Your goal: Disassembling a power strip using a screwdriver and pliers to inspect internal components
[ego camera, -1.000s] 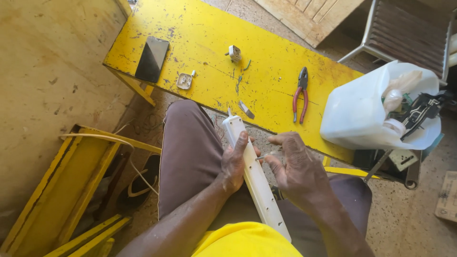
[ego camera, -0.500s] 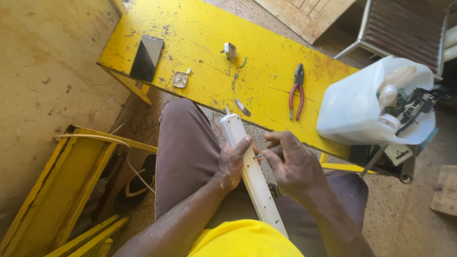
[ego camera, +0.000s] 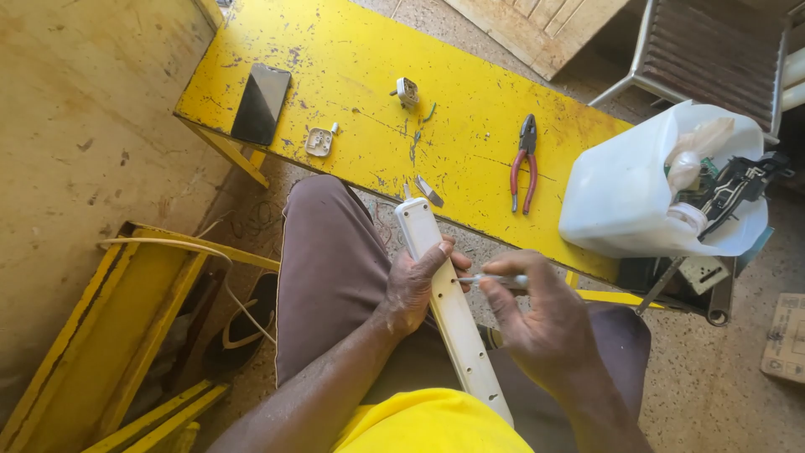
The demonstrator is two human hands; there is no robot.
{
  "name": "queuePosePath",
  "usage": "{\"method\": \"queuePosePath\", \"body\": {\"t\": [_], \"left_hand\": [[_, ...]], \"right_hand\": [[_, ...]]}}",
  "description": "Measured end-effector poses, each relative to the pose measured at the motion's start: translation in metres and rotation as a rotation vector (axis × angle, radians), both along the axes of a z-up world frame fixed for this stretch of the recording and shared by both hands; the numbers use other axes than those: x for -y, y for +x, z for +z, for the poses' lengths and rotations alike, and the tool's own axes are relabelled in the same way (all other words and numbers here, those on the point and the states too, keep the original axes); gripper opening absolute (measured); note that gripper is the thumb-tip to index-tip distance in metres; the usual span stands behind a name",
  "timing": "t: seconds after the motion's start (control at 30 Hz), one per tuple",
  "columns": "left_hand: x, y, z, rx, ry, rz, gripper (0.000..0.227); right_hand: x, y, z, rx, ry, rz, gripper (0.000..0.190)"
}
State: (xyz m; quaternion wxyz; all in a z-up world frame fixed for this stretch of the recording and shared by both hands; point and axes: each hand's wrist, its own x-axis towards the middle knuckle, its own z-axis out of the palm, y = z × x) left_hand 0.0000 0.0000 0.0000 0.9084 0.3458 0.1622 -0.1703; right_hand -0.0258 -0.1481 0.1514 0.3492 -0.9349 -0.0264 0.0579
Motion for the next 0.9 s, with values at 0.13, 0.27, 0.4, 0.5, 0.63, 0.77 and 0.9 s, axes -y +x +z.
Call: {"method": "queuePosePath", "body": {"t": [0.13, 0.27, 0.4, 0.5, 0.63, 0.77, 0.9], "left_hand": [[-0.002, -0.003, 0.000, 0.044, -0.114, 0.021, 0.039], [-0.002, 0.000, 0.002, 0.052, -0.087, -0.033, 0.044], [-0.002, -0.002, -0.001, 0.048, -0.072, -0.032, 0.043], [-0.001, -0.001, -0.001, 0.048, -0.040, -0.024, 0.043], [0.000, -0.002, -0.001, 0.034, -0.062, -0.022, 0.042], [0.001, -0.001, 0.000, 0.014, -0.067, -0.009, 0.042], [0.000, 0.000, 0.001, 0.020, -0.028, -0.013, 0.040]], "right_hand": [[0.003, -0.010, 0.017, 0.170, 0.097, -0.037, 0.016], [0.006, -0.014, 0.011, 0.170, 0.090, -0.050, 0.019], [0.004, -0.016, 0.001, 0.212, 0.121, 0.032, 0.020], [0.002, -0.015, -0.003, 0.177, 0.116, 0.029, 0.019], [0.004, -0.016, -0.008, 0.157, 0.113, 0.050, 0.021], [0.006, -0.016, -0.013, 0.152, 0.094, 0.124, 0.024], [0.003, -0.013, -0.011, 0.210, 0.099, 0.235, 0.019]]}}
